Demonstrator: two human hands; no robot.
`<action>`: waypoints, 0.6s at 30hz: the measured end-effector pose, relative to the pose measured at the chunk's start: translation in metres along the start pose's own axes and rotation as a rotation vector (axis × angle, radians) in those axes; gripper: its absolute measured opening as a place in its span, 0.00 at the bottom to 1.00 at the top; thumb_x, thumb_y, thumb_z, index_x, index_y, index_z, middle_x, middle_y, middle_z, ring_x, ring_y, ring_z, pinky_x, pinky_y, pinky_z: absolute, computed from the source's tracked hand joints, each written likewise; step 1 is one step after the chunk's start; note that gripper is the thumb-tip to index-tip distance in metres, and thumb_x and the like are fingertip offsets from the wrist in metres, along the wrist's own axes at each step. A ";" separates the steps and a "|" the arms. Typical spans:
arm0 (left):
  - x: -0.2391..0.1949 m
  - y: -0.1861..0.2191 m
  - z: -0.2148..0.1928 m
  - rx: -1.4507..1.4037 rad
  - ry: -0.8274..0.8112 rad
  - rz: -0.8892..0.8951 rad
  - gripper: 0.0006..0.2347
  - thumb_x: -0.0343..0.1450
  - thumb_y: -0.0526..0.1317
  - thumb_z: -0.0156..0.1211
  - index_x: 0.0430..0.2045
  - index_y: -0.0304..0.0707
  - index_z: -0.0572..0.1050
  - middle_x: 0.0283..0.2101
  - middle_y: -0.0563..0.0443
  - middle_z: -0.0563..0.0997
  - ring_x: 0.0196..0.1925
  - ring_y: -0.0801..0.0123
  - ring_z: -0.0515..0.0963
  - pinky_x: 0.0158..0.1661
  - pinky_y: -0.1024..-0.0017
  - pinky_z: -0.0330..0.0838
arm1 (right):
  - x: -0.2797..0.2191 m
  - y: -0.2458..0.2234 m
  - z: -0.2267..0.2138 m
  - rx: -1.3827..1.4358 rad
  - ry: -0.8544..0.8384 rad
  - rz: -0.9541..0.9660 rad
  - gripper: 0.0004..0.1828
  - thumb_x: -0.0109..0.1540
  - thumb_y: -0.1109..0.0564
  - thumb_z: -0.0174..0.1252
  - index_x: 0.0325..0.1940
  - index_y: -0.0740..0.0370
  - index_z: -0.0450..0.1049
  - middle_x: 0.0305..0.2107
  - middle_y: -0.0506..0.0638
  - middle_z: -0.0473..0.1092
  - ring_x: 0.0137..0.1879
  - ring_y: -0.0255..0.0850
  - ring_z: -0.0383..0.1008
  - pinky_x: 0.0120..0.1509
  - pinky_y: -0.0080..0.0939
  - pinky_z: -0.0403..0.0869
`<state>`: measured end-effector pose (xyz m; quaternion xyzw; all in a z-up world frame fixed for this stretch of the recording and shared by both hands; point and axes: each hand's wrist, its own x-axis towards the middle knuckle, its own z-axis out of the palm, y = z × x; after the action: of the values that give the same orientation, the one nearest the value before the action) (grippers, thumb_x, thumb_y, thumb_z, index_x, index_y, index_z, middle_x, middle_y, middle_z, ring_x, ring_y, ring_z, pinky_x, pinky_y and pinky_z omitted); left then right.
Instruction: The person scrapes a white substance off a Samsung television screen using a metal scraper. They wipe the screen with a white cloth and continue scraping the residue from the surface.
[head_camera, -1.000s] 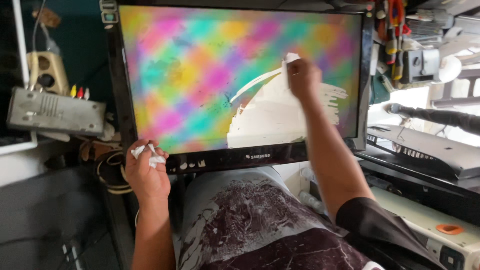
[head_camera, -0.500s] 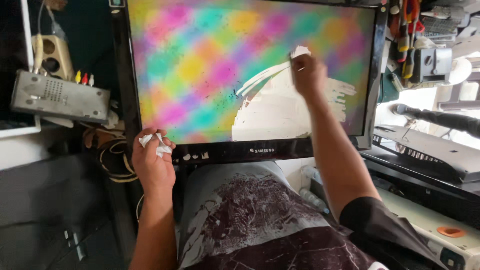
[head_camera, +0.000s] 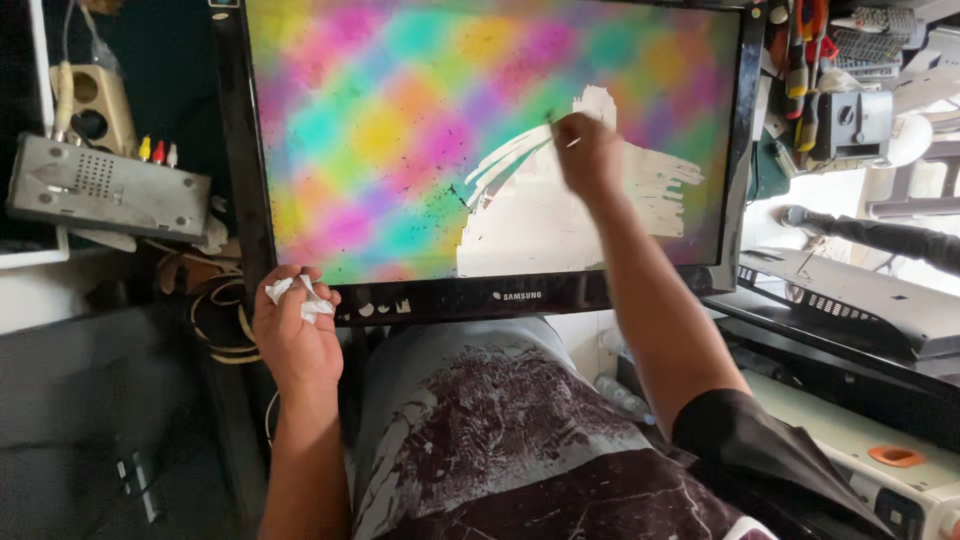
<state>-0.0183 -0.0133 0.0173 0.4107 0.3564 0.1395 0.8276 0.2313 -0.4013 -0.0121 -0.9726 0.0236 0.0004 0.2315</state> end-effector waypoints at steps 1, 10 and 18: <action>-0.003 0.000 -0.004 -0.001 0.011 0.003 0.09 0.76 0.31 0.54 0.48 0.39 0.74 0.42 0.38 0.82 0.32 0.68 0.79 0.39 0.68 0.79 | 0.012 0.018 -0.006 0.002 -0.008 -0.007 0.06 0.67 0.50 0.61 0.45 0.45 0.83 0.34 0.45 0.79 0.42 0.49 0.83 0.51 0.53 0.81; -0.009 -0.004 -0.010 -0.008 0.016 -0.016 0.09 0.75 0.30 0.53 0.48 0.37 0.74 0.42 0.38 0.81 0.33 0.69 0.78 0.39 0.69 0.78 | -0.081 -0.042 0.075 0.098 -0.083 -0.285 0.10 0.56 0.54 0.68 0.42 0.45 0.83 0.31 0.45 0.79 0.41 0.48 0.83 0.47 0.52 0.81; -0.005 -0.005 -0.015 -0.022 -0.015 0.030 0.09 0.75 0.30 0.54 0.49 0.37 0.74 0.42 0.38 0.82 0.34 0.68 0.80 0.40 0.69 0.78 | 0.038 0.055 -0.006 -0.008 0.140 -0.055 0.07 0.63 0.50 0.67 0.44 0.48 0.83 0.30 0.46 0.80 0.43 0.54 0.82 0.49 0.59 0.77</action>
<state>-0.0328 -0.0108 0.0095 0.4077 0.3425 0.1528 0.8325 0.2662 -0.4546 -0.0321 -0.9714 0.0130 -0.0738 0.2253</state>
